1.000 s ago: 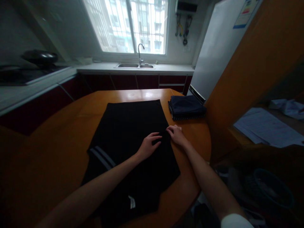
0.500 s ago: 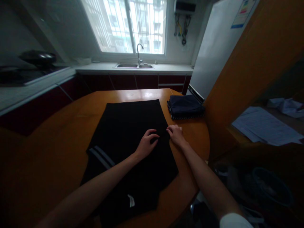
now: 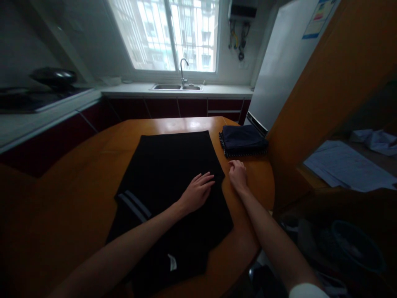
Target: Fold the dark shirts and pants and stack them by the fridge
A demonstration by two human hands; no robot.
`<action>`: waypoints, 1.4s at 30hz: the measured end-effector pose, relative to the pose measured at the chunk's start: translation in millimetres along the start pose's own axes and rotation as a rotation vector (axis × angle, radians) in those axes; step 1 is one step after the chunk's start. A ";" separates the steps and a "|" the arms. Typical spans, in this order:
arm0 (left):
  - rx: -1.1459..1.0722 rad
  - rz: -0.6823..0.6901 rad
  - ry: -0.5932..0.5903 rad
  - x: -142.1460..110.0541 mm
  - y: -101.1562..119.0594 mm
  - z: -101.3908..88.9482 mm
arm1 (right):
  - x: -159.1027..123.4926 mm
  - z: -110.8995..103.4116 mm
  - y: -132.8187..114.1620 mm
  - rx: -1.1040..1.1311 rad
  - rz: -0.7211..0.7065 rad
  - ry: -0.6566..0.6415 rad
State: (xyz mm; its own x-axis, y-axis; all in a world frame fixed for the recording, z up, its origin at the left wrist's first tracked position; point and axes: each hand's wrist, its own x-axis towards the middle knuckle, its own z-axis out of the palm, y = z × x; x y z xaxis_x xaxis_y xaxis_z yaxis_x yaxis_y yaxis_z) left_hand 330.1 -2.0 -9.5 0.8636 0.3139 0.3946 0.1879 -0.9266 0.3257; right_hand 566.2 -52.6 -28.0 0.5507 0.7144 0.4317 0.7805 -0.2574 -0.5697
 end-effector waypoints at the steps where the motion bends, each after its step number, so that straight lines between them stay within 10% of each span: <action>1: 0.006 0.005 -0.035 -1.0 0.4 1.3 | -0.6 -0.8 -2.0 0.030 -0.023 -0.003; 10: 0.025 -0.042 -0.132 -5.9 -5.3 11.7 | -67.4 -2.8 -35.2 0.193 -0.297 -0.368; 19: 0.042 -0.136 -0.075 -4.7 -9.2 17.9 | -167.9 -60.9 -43.9 -0.053 -0.362 -0.580; 26: -0.053 -0.224 0.039 -0.7 -10.4 9.6 | -193.8 -80.1 -12.6 0.102 -0.011 -0.220; 33: -0.041 -0.174 -0.045 -0.1 -9.6 10.5 | -166.4 -73.1 -19.3 0.186 0.058 -0.121; 42: 0.006 -0.118 -0.099 -4.3 -9.4 14.4 | -38.4 -20.0 -35.6 -0.120 -0.055 -0.236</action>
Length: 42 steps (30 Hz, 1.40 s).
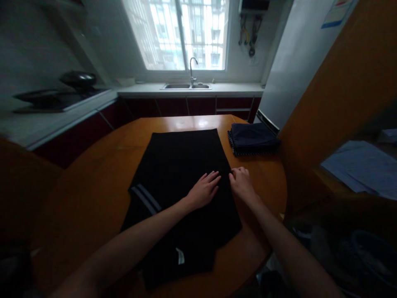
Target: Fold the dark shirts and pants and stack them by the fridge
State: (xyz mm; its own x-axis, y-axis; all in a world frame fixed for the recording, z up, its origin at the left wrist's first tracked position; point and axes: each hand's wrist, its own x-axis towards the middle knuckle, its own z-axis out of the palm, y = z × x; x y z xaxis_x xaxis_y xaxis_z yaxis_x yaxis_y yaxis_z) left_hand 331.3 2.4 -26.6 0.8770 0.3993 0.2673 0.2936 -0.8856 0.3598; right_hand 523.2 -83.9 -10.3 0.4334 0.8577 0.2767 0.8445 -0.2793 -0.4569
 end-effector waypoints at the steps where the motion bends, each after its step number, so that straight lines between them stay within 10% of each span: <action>1: 0.007 0.000 0.000 -0.7 1.8 -0.6 | 9.1 4.7 3.1 -0.044 -0.012 -0.037; 12: 0.079 0.018 -0.033 -3.3 11.2 -4.1 | 34.3 40.5 56.7 -0.111 -0.064 -0.095; 24: -0.001 0.011 -0.029 0.9 2.0 -3.2 | 29.4 23.3 45.9 0.211 0.134 0.182; 35: 0.128 -0.002 -0.100 -0.3 0.9 -2.9 | 23.0 24.4 22.3 -0.151 0.156 -0.010; 42: 0.114 0.022 -0.109 -0.3 -2.9 -1.4 | -28.1 11.6 -2.2 -0.007 -0.250 -0.188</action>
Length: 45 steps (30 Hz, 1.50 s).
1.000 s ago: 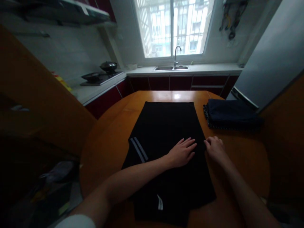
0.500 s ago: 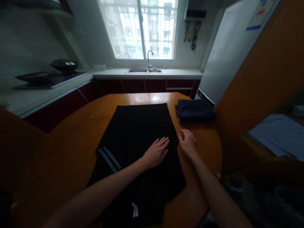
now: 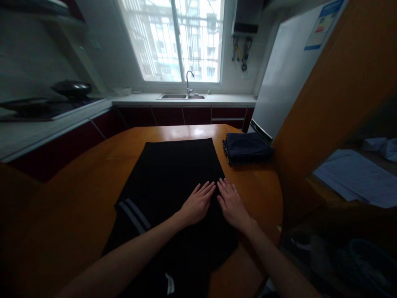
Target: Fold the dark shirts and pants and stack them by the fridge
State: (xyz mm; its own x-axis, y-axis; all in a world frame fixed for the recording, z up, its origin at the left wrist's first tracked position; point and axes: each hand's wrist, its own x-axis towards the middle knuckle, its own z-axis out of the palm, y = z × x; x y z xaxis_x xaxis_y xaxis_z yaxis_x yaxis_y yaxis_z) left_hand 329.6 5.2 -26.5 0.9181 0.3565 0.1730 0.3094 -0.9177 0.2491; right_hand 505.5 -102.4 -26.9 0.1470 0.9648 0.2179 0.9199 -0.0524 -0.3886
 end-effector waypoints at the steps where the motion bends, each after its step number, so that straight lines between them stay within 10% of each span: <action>1: -0.002 0.000 0.003 -0.1 -0.4 0.7 | -10.4 1.2 -6.8 -0.014 -0.025 -0.062; 18: -0.055 -0.014 0.005 0.9 -0.6 -1.5 | -132.2 -42.3 -35.8 0.160 -0.150 -0.405; 26: -0.348 -0.136 0.122 6.6 -5.9 -2.9 | -90.7 -35.3 -22.2 0.184 -0.103 -0.179; 38: -0.553 -0.179 0.241 6.1 -12.0 5.1 | -78.9 -48.6 -48.1 0.240 -0.165 -0.466; 45: -0.807 -0.384 0.463 14.7 -15.5 -2.3 | -51.3 -36.7 -15.7 0.360 0.136 0.074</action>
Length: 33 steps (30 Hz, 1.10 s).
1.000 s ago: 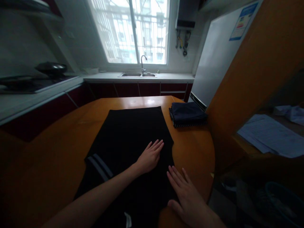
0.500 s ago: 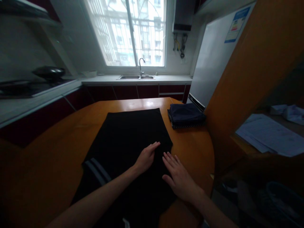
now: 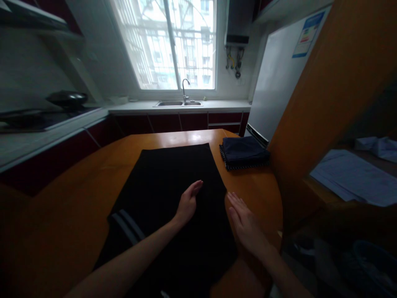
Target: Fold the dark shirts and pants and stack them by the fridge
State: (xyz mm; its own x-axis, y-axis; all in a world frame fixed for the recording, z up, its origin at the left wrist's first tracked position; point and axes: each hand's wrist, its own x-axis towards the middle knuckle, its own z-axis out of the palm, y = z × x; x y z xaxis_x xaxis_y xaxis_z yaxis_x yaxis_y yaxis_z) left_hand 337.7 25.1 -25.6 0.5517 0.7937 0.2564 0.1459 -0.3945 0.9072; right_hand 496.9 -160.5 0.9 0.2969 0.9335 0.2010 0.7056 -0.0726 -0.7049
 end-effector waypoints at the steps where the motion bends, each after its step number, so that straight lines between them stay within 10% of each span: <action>1: 0.007 0.016 0.004 -0.9 1.5 -0.2 | 8.4 5.7 3.0 -0.012 0.025 0.043; 10: 0.108 0.137 -0.177 -9.9 -5.2 2.8 | 44.3 47.4 0.3 -0.368 -0.112 -0.271; 21: -0.078 -0.042 -0.055 2.0 -8.5 0.8 | 71.1 29.7 45.7 -0.193 0.054 0.093; 33: -0.146 -0.098 -0.073 1.9 -5.7 0.3 | -16.9 19.8 -20.3 -0.287 -0.182 -0.478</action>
State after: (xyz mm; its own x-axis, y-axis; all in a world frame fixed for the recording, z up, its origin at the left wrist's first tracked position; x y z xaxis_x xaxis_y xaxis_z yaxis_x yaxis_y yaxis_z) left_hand 338.2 28.7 -30.5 0.5995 0.7872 0.1446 0.0837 -0.2413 0.9668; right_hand 464.8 -167.9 -1.6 -0.1216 0.9898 -0.0744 0.8840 0.0739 -0.4615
